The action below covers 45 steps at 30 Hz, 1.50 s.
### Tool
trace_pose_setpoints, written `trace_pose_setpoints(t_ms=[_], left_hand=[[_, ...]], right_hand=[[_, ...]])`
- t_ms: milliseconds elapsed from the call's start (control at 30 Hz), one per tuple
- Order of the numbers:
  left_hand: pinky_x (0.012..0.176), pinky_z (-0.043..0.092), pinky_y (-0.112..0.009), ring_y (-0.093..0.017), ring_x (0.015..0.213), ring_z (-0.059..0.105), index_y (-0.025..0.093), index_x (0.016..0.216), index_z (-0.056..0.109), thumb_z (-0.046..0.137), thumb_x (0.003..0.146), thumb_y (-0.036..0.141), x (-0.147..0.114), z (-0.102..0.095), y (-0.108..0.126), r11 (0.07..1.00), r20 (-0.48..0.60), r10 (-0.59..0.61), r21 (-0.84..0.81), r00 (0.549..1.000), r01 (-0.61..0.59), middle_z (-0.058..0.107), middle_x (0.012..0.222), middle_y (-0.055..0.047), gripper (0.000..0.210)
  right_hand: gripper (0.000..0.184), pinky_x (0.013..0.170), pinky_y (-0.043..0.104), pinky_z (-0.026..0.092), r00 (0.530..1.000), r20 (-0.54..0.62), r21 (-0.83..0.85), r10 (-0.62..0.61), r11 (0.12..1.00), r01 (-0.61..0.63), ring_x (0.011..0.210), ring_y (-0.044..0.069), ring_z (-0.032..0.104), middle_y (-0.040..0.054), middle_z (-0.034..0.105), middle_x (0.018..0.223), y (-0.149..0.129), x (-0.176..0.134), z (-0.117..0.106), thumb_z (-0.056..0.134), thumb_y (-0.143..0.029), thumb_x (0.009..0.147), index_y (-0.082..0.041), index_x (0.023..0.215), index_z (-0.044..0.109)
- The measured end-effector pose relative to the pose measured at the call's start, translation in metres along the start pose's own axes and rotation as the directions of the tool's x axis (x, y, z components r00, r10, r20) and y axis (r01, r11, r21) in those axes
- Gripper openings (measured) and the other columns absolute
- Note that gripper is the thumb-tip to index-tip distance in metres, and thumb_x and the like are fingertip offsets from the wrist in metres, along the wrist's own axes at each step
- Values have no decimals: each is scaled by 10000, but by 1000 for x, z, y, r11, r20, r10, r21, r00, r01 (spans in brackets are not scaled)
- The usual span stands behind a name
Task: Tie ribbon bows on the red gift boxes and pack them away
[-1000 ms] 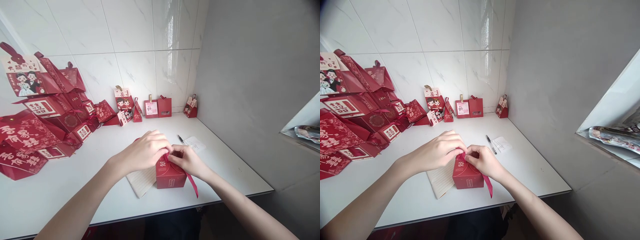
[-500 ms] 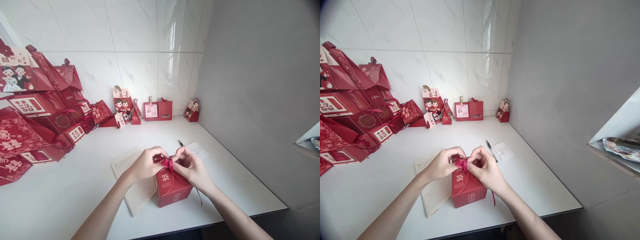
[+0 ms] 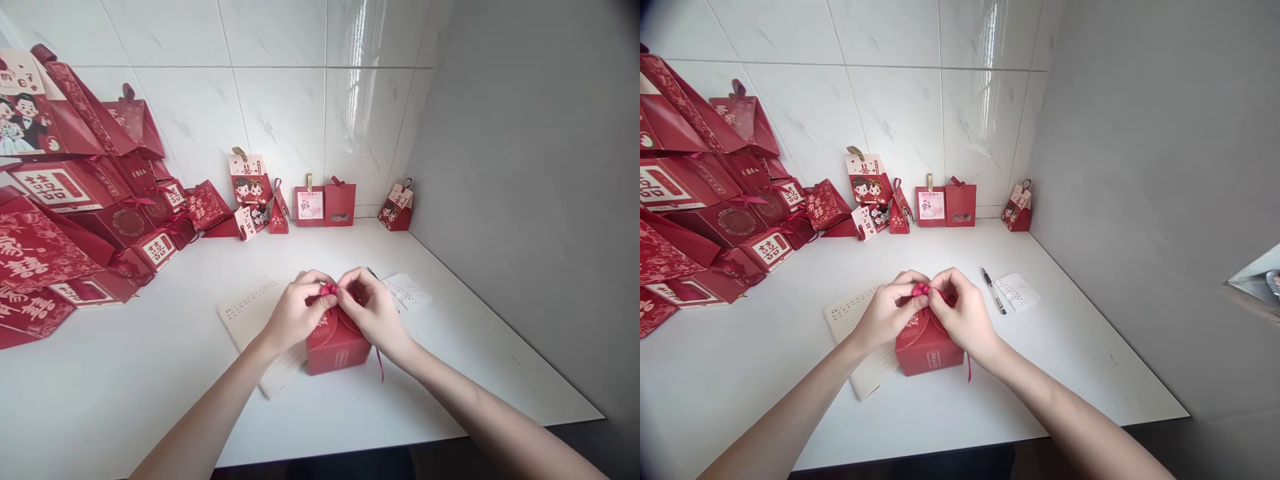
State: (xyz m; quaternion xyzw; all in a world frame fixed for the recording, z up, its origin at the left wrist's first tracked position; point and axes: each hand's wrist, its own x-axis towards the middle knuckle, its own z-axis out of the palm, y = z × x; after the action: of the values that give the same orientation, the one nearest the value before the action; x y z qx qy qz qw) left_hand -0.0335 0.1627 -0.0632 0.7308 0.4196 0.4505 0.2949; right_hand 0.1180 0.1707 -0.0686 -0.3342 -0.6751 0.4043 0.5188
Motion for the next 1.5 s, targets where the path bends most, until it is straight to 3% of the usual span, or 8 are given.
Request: trace_pose_setpoints(t_ms=[133, 400, 733, 900, 1000, 1133, 1267, 1500], left_hand=[[857, 406, -342, -226, 984, 536, 168, 733, 639, 549, 822, 303, 6, -8, -14, 996, -95, -92, -3, 991, 92, 611, 947, -72, 185], [712, 403, -270, -172, 857, 530, 146, 595, 577, 543, 814, 323, -1, 7, -2, 899, 18, -263, -360, 965, 252, 547, 908, -52, 284], [718, 416, -260, -197, 962, 559, 141, 636, 649, 517, 838, 305, -1, 6, 0, 844, 102, -292, -439, 951, 306, 588, 1078, -69, 292], [692, 438, -248, -166, 888, 586, 140, 592, 641, 519, 831, 300, -1, 8, -4, 838, 74, -300, -455, 951, 299, 580, 1191, -61, 312], [687, 457, -245, -169, 866, 596, 133, 600, 646, 527, 820, 301, -1, 8, -5, 833, 66, -304, -466, 950, 298, 580, 1221, -73, 301], [692, 473, -244, -195, 913, 597, 125, 604, 649, 531, 818, 293, -1, 7, -2, 819, 52, -303, -496, 952, 288, 555, 1278, -88, 297], [652, 475, -237, -179, 861, 606, 121, 622, 650, 545, 817, 297, -1, 7, 3, 784, 38, -319, -550, 947, 287, 552, 1284, -90, 283], [657, 483, -269, -184, 788, 629, 151, 858, 694, 532, 825, 315, -2, 7, 1, 763, 63, -344, -563, 937, 318, 693, 875, -66, 233]], right_hand=[[80, 615, 251, 451, 999, 54, -13, -6, 1000, 7, 638, 120, 538, -7, 571, 720, 9, 22, 9, 565, -253, 804, -182, 775, 542], [135, 609, 232, 467, 980, 188, -5, 57, 998, -57, 667, 124, 582, 5, 621, 722, 2, 13, -19, 608, -308, 837, -182, 792, 598], [81, 611, 214, 473, 973, 225, -136, -43, 988, 75, 654, 105, 589, -10, 628, 721, 2, 13, -23, 541, -218, 885, -194, 820, 584], [26, 629, 254, 503, 979, 186, -196, -87, 973, 123, 718, 135, 607, 14, 626, 811, 2, 9, -25, 534, -207, 874, -201, 895, 549], [51, 683, 299, 529, 948, 261, -242, -182, 938, 247, 833, 168, 612, 51, 604, 961, 2, 8, -31, 531, -186, 865, -210, 903, 554], [52, 755, 334, 537, 877, 316, -366, -361, 807, 464, 939, 188, 590, 77, 552, 1073, 3, 10, -38, 562, -183, 876, -214, 905, 591], [66, 791, 338, 532, 830, 328, -403, -451, 728, 555, 967, 187, 582, 88, 530, 1080, 4, 11, -38, 570, -157, 886, -201, 923, 601], [111, 694, 308, 538, 792, 332, -410, -512, 678, 610, 838, 155, 600, 71, 528, 1015, 7, 9, -36, 518, -142, 917, -213, 906, 604]])
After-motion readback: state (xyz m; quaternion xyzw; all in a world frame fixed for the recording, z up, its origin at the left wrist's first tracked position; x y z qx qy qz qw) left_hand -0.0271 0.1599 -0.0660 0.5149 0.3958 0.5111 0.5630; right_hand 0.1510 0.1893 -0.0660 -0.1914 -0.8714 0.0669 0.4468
